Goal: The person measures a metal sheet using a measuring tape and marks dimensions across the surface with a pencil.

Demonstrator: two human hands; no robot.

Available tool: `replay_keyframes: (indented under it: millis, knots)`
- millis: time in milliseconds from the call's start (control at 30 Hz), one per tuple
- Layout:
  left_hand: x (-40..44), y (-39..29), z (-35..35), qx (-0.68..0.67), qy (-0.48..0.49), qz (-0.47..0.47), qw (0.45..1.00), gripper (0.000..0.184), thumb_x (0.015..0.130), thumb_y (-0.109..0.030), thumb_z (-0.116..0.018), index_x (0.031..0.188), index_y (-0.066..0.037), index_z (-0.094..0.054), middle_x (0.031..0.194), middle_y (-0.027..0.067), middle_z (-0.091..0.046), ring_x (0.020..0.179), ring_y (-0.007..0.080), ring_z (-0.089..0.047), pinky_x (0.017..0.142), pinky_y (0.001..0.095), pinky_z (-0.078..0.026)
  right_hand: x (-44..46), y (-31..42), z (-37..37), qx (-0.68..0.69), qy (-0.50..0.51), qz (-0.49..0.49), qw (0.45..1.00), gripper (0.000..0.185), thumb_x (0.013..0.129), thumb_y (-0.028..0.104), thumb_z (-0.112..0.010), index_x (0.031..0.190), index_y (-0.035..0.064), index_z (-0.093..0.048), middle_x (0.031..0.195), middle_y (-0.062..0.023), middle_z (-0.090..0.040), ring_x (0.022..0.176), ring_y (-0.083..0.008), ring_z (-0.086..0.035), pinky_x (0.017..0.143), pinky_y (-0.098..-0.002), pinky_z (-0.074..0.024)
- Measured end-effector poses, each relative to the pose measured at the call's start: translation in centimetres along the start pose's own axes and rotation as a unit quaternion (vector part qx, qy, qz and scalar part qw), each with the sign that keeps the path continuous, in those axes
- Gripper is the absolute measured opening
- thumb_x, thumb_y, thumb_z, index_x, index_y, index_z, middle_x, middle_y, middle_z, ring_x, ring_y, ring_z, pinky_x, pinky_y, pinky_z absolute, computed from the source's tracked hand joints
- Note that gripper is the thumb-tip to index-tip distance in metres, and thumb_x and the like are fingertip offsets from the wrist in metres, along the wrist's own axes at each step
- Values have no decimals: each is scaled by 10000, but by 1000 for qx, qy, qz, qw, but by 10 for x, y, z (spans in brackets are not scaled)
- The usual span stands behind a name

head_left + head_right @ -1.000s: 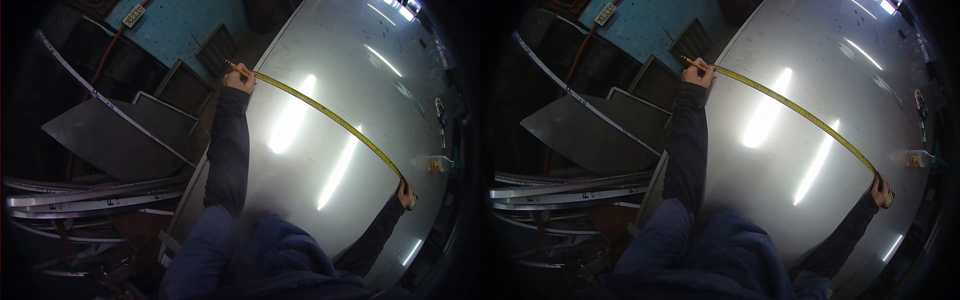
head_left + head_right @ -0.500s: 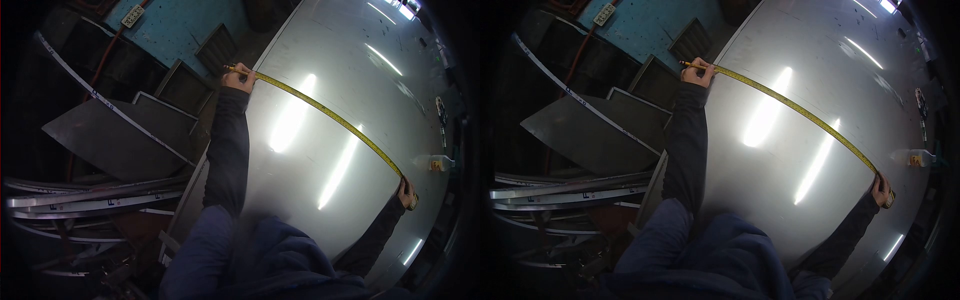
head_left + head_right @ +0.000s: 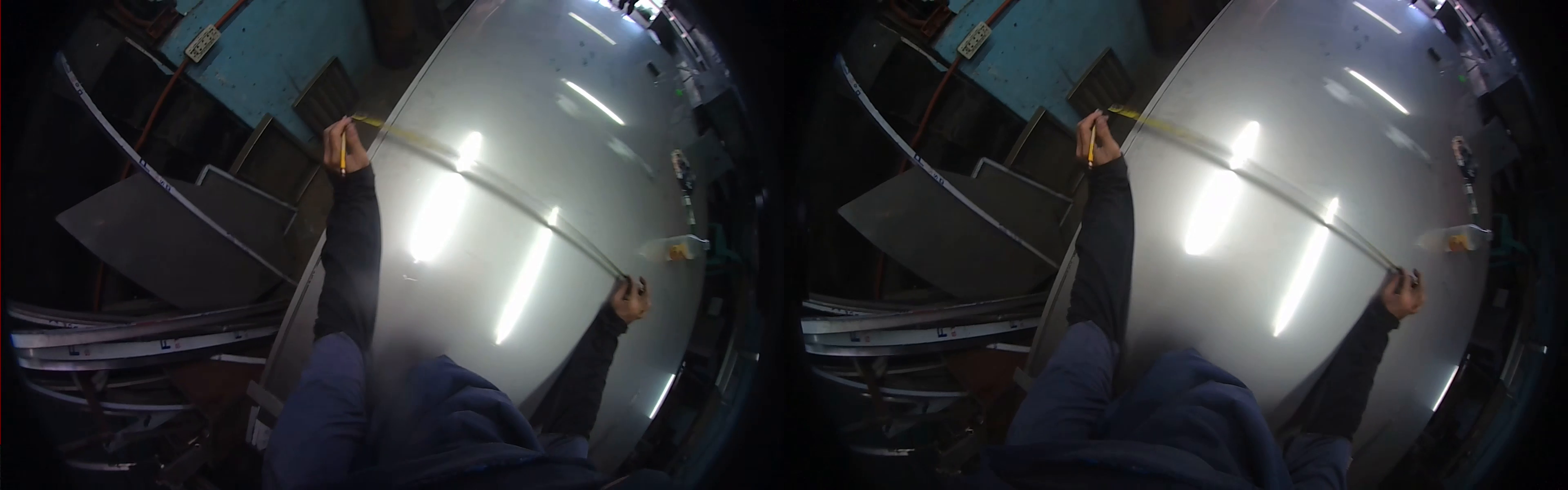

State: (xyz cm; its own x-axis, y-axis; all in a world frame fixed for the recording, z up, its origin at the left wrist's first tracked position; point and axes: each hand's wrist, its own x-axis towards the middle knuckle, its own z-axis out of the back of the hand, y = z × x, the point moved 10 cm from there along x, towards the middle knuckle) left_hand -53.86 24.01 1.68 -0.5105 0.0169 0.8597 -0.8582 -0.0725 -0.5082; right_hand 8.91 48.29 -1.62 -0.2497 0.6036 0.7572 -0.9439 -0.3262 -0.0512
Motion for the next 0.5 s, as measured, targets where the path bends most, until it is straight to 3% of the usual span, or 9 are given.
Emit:
replay_keyframes:
  millis: [67, 133, 167, 200, 267, 333, 367, 433, 500]
  knots:
    - [-2, -4, 3, -19, -9, -4, 1000, 93, 854, -22, -555, 935, 7, -589, 854, 177, -609, 801, 334, -624, 744, 377, -509, 3, 13, 11, -76, 18, -55, 995, 154, 749, 196, -664, 903, 201, -676, 1131, -10, -599, 1043, -206, -534, 913, -453, -372]
    - [2, -27, 7, 22, 29, -43, 998, 139, 874, -25, -498, 982, 2, -582, 905, 190, -602, 869, 343, -607, 792, 415, -495, -10, 5, -3, -75, 66, -35, 994, 124, 780, 220, -638, 896, 182, -662, 1123, -24, -601, 1034, -263, -523, 956, -477, -327]
    - [0, -33, 16, 27, 38, -58, 997, 151, 869, -8, -485, 988, 4, -577, 946, 201, -593, 894, 375, -587, 831, 437, -474, -12, 1, -4, -29, 105, -17, 994, 144, 788, 215, -630, 920, 165, -651, 1075, -41, -611, 1004, -286, -528, 936, -460, -358]
    - [-4, -37, 28, 36, 46, -66, 996, 157, 863, -26, -498, 997, 3, -575, 959, 193, -595, 915, 364, -585, 838, 437, -465, -12, -4, 4, -29, 100, -22, 994, 144, 788, 215, -630, 920, 165, -651, 1075, -41, -611, 1004, -286, -528, 936, -460, -358]
    - [-13, -46, 54, 77, 83, -97, 989, 177, 851, -47, -513, 1013, -15, -580, 988, 171, -601, 961, 344, -574, 857, 431, -449, -26, -11, 10, 65, 191, -22, 979, 143, 786, 192, -632, 918, 139, -645, 1007, -68, -616, 967, -300, -532, 894, -432, -403]
    - [-28, -50, 80, 113, 136, -117, 977, 198, 846, -68, -525, 1032, -36, -587, 1030, 144, -608, 996, 325, -565, 869, 424, -435, -42, -3, 40, 104, 164, 49, 980, 200, 740, 186, -668, 922, 118, -619, 905, -86, -606, 889, -299, -535, 798, -426, -446]
    - [-32, -62, 96, 132, 153, -126, 971, 201, 850, -74, -520, 1037, -44, -589, 1046, 133, -612, 998, 326, -566, 872, 420, -436, -48, 6, 64, 137, 153, 39, 978, 391, 683, 241, -735, 1028, 122, -596, 901, -82, -602, 886, -291, -535, 804, -424, -440]
    - [-37, -79, 125, 138, 167, -131, 967, 208, 863, -109, -518, 1055, -57, -580, 1078, 123, -610, 1017, 320, -562, 879, 414, -435, -70, 18, 90, 132, 238, 17, 962, 875, 537, 387, -826, 1280, 99, -465, 864, -63, -568, 861, -266, -531, 838, -412, -404]
    - [-56, -88, 156, 112, 172, -135, 969, 205, 873, -138, -521, 1056, -60, -575, 1078, 121, -614, 1023, 312, -566, 881, 407, -439, -90, 30, 121, 156, 236, 18, 959, 1015, 516, 491, -808, 1334, 44, -406, 836, -77, -547, 816, -280, -517, 812, -428, -393]
